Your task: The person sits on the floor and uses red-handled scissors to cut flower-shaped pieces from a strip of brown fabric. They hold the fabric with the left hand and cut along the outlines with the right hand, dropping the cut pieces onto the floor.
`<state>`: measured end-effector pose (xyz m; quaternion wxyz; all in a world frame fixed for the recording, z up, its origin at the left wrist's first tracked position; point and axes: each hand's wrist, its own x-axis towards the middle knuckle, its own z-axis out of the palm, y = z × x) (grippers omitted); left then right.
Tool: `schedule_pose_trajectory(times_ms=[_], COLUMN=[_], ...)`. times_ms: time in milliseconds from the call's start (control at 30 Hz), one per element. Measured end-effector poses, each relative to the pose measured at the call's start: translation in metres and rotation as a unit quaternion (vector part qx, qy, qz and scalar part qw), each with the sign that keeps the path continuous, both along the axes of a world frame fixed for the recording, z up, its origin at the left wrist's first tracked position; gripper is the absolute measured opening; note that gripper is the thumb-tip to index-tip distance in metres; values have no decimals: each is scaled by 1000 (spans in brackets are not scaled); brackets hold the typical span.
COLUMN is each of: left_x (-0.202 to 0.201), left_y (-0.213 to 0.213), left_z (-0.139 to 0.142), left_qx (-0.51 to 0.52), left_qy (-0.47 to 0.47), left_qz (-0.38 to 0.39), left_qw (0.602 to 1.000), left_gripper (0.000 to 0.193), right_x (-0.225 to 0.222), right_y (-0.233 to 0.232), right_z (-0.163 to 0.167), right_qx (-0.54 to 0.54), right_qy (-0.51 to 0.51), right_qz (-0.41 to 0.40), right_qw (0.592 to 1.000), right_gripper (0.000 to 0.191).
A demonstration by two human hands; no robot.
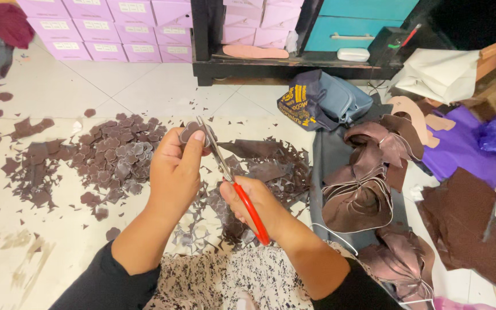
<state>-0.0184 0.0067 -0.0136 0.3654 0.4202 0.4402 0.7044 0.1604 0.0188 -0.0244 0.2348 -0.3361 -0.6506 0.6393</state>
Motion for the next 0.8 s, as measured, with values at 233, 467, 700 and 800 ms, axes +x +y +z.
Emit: schedule_pose_trajectory(times_ms=[233, 467, 700, 800], left_x=[2, 7, 7, 8], left_y=[-2, 1, 0, -3], left_z=[6, 3, 7, 10], left_qx=[-15, -13, -6, -10], left_qy=[51, 47, 68, 68], left_qz=[-3, 14, 22, 3], left_qw=[999, 999, 997, 998], left_gripper=[17, 17, 18, 19], right_x=[1, -1, -3, -6], right_y=[4, 5, 5, 4], right_z=[-4, -13, -11, -12], right_qx=[18, -57, -63, -33], right_qy=[-5, 51, 46, 42], right_qz=[-4, -11, -10, 1], right_qw=[1000, 997, 997, 999], right_gripper=[43, 45, 48, 44])
